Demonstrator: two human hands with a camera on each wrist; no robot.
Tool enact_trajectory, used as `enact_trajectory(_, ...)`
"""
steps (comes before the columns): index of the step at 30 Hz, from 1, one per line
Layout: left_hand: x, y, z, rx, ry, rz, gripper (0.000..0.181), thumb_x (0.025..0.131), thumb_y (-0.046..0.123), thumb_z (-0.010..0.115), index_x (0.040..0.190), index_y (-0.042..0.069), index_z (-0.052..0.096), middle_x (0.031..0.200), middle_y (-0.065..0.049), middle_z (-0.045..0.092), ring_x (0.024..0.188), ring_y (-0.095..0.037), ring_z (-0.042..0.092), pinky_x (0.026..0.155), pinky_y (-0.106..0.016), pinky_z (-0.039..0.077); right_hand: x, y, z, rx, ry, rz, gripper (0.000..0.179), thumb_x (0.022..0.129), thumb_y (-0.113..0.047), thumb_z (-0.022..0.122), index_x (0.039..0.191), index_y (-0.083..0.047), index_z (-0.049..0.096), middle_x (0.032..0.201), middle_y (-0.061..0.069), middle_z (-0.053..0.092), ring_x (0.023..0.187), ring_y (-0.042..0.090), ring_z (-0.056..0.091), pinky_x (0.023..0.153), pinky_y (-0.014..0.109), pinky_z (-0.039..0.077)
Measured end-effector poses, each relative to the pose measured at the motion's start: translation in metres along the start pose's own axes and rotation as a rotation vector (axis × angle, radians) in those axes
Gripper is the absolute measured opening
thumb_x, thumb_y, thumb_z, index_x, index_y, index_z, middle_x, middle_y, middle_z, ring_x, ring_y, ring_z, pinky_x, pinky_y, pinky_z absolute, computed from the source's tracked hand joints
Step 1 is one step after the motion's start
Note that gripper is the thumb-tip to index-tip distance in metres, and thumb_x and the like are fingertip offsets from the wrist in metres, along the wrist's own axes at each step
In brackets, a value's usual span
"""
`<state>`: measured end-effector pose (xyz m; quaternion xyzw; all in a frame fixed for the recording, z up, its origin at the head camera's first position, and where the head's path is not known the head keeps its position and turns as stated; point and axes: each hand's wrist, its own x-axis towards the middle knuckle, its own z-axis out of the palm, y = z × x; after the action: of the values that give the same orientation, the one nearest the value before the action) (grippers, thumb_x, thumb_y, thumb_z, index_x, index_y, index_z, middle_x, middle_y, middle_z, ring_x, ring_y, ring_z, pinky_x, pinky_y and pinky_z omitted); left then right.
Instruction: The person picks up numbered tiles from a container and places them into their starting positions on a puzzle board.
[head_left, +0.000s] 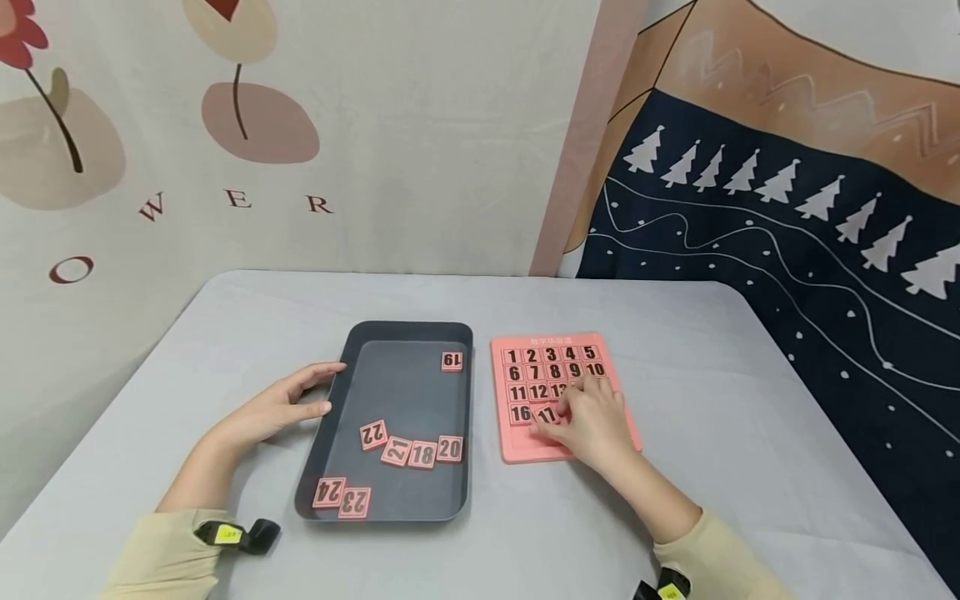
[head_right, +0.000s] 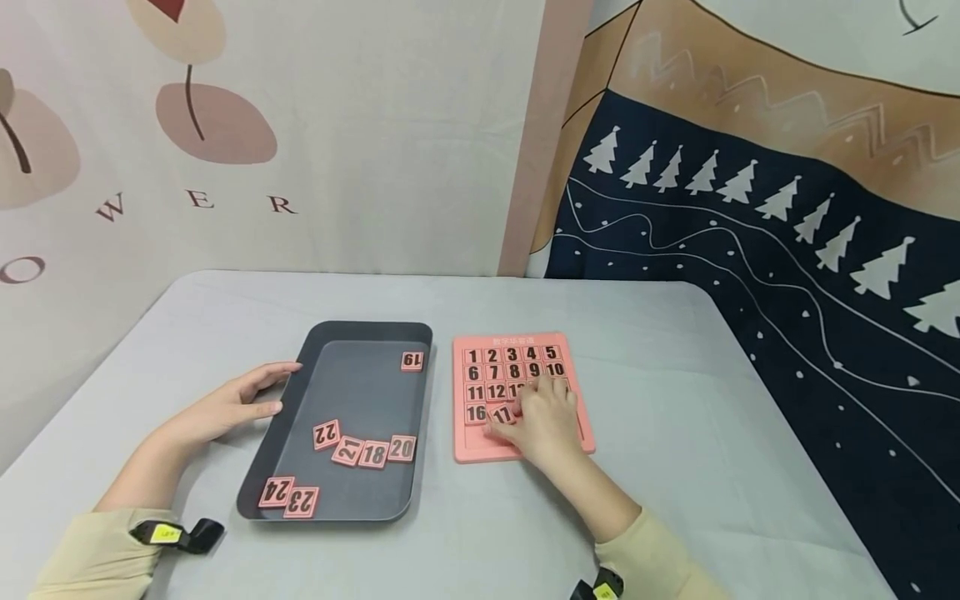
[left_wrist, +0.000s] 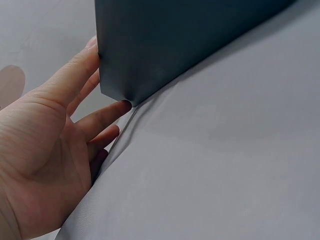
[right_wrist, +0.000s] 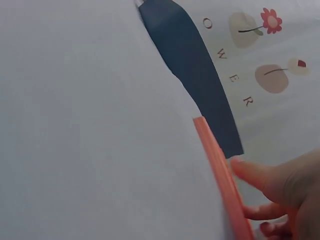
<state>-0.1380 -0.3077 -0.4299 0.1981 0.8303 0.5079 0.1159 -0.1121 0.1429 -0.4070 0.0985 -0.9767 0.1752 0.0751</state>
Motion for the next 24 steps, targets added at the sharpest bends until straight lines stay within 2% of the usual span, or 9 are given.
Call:
enact_trajectory(7,0.000,0.000,0.001,0.013,0.008,-0.008,0.058,0.095,0.015,0.061,0.146,0.006,0.036,0.146,-0.021,0.037,0.133,-0.040,0.027,0.093,-0.009,0.027,-0.001,-0.001,-0.012,-0.008,-0.096,-0.020,0.026,0.068,-0.035,0.085,0.073,-0.019,0.065,0.094,0.003,0.052,0.095,0.026,0.044,0.077,0.041,0.032)
enact_trajectory(11,0.000,0.001,0.001,0.014,0.008,-0.005,0.057,0.095,0.015,0.061,0.146,0.006,0.036,0.145,-0.021,0.037,0.133,-0.040,0.028,0.093,-0.010,0.027,-0.001,-0.001,-0.009,0.008,-0.076,-0.030,0.018,0.072,-0.028,0.083,0.074,-0.019,0.067,0.091,0.001,0.052,0.095,0.026,0.043,0.078,0.041,0.031)
enact_trajectory(18,0.000,0.002,0.001,0.016,0.004,0.000,0.057,0.095,0.014,0.061,0.145,0.005,0.036,0.146,-0.022,0.036,0.134,-0.041,0.027,0.094,-0.010,0.027,0.001,0.001,-0.001,0.032,0.000,-0.048,0.020,0.073,-0.027,0.084,0.074,-0.018,0.066,0.089,0.000,0.052,0.091,0.025,0.043,0.077,0.040,0.032)
enact_trajectory(21,0.000,0.002,0.001,0.018,0.003,-0.001,0.057,0.095,0.014,0.061,0.145,0.005,0.036,0.146,-0.021,0.036,0.134,-0.041,0.026,0.095,-0.013,0.027,0.001,0.001,0.002,0.054,0.025,-0.055,0.021,0.073,-0.027,0.084,0.074,-0.017,0.066,0.091,0.000,0.053,0.091,0.025,0.043,0.076,0.040,0.032)
enact_trajectory(22,0.000,0.002,0.001,0.019,0.003,-0.002,0.057,0.095,0.014,0.061,0.145,0.005,0.036,0.146,-0.021,0.036,0.134,-0.041,0.026,0.099,-0.019,0.027,0.000,0.001,0.002,0.060,0.031,-0.057,0.020,0.073,-0.027,0.084,0.074,-0.017,0.066,0.092,0.001,0.053,0.091,0.025,0.043,0.076,0.040,0.032)
enact_trajectory(24,-0.001,0.002,0.001,0.019,0.004,-0.003,0.057,0.095,0.014,0.061,0.146,0.006,0.036,0.146,-0.021,0.036,0.134,-0.041,0.026,0.099,-0.019,0.027,0.000,0.000,0.002,0.067,0.036,-0.058,0.020,0.073,-0.027,0.083,0.074,-0.017,0.065,0.093,0.002,0.053,0.092,0.025,0.043,0.077,0.041,0.033)
